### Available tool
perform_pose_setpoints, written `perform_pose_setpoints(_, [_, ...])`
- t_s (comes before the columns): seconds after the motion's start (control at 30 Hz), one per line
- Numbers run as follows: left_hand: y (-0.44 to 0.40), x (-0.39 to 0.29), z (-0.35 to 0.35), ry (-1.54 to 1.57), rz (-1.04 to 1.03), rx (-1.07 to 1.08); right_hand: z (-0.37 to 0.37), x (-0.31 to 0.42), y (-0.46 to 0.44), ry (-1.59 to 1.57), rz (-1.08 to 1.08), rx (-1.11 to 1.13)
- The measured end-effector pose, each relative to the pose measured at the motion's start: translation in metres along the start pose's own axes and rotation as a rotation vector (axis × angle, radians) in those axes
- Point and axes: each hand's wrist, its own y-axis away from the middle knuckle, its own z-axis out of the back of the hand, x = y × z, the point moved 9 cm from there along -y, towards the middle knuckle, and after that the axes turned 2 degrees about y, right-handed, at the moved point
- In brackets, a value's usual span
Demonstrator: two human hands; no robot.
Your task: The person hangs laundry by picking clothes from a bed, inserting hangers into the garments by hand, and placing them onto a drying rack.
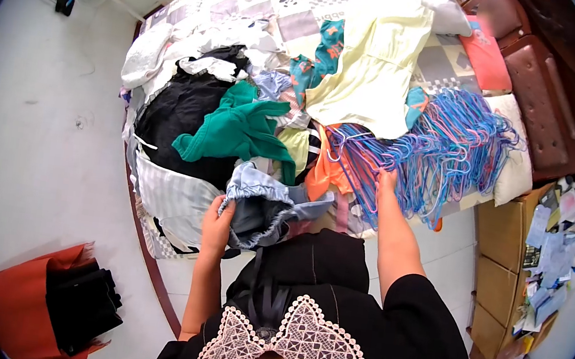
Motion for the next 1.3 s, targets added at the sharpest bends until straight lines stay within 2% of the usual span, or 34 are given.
perform_pose_setpoints(0.03, [-0.001, 0.002, 0.008, -0.122, -0.052, -0.059, -0.004, -0.01, -0.01, 0.0, 0.0, 0.004])
perform_pose_setpoints(0.1, [-0.004, 0.015, 0.015, -0.123, -0.026, -0.07, -0.003, -0.032, -0.028, 0.334, -0.036, -0.093])
perform_pose_setpoints(0.13, [-0.005, 0.018, 0.018, -0.124, 0.0, -0.079, -0.01, -0.031, -0.018, 0.336, -0.034, -0.089])
perform_pose_setpoints(0.2, [-0.007, 0.017, 0.018, -0.146, 0.006, -0.091, -0.025, 0.023, 0.031, 0.349, 0.613, -0.256])
perform_pose_setpoints(0.23, [-0.007, 0.018, 0.019, -0.173, 0.017, -0.099, -0.031, 0.022, 0.036, 0.554, 0.539, -0.239])
perform_pose_setpoints(0.27, [-0.007, 0.018, 0.02, -0.175, 0.022, -0.107, -0.035, 0.028, 0.04, 0.557, 0.537, -0.23])
perform_pose_setpoints(0.33, [-0.011, 0.019, 0.016, -0.112, 0.005, -0.059, -0.016, 0.011, 0.024, 0.42, 0.301, -0.363])
perform_pose_setpoints(0.37, [-0.012, 0.022, 0.016, -0.1, 0.01, -0.049, -0.009, 0.039, 0.061, 0.171, 0.275, -0.422])
perform_pose_setpoints(0.4, [-0.012, 0.024, 0.018, -0.103, 0.014, -0.053, 0.007, 0.005, 0.02, 0.468, 0.31, -0.653])
perform_pose_setpoints(0.47, [-0.013, 0.029, 0.019, -0.079, 0.023, -0.024, 0.015, -0.009, -0.008, 0.273, 0.396, -0.55])
perform_pose_setpoints(0.5, [-0.014, 0.031, 0.02, -0.08, 0.025, -0.024, -0.009, -0.006, -0.015, -0.221, 0.252, 0.011])
perform_pose_setpoints(0.53, [-0.013, 0.033, 0.02, -0.109, 0.012, -0.018, -0.008, -0.015, -0.021, -0.218, 0.25, 0.008])
perform_pose_setpoints(0.6, [-0.011, 0.031, 0.015, -0.131, -0.001, -0.009, 0.001, -0.018, -0.017, -0.249, 0.182, -0.155])
perform_pose_setpoints(0.67, [-0.006, 0.027, 0.01, -0.074, 0.027, -0.031, 0.007, -0.022, -0.003, -0.171, 0.174, -0.153])
perform_pose_setpoints(0.73, [-0.005, 0.026, 0.005, -0.101, 0.029, -0.018, -0.003, -0.03, 0.001, 0.131, 0.245, 0.006])
perform_pose_setpoints(0.8, [-0.004, 0.025, 0.001, -0.133, 0.032, -0.01, -0.001, -0.036, 0.017, 0.133, 0.253, 0.035])
perform_pose_setpoints(0.87, [-0.003, 0.024, -0.005, -0.097, 0.02, 0.035, -0.01, -0.039, 0.028, 0.455, 0.306, 0.108])
perform_pose_setpoints(0.9, [-0.003, 0.025, -0.004, -0.1, 0.023, 0.034, -0.01, -0.016, 0.05, 0.883, 0.472, -0.087])
perform_pose_setpoints(1.03, [-0.002, 0.031, -0.003, -0.116, 0.025, 0.05, -0.03, -0.013, 0.069, 0.936, 0.392, 0.021])
perform_pose_setpoints(1.13, [0.001, 0.032, 0.0, -0.116, 0.032, 0.044, -0.046, -0.023, 0.082, 0.958, 0.414, 0.118])
perform_pose_setpoints(1.2, [0.002, 0.032, 0.001, -0.121, 0.038, 0.036, -0.058, -0.058, 0.068, 0.89, 0.395, 0.208])
perform_pose_setpoints(1.27, [0.003, 0.028, 0.002, -0.158, 0.026, 0.034, -0.079, -0.095, 0.065, 0.654, 0.34, 0.495])
perform_pose_setpoints(1.3, [0.002, 0.031, 0.003, -0.157, 0.028, 0.032, -0.08, -0.1, 0.08, 0.525, 0.043, 0.585])
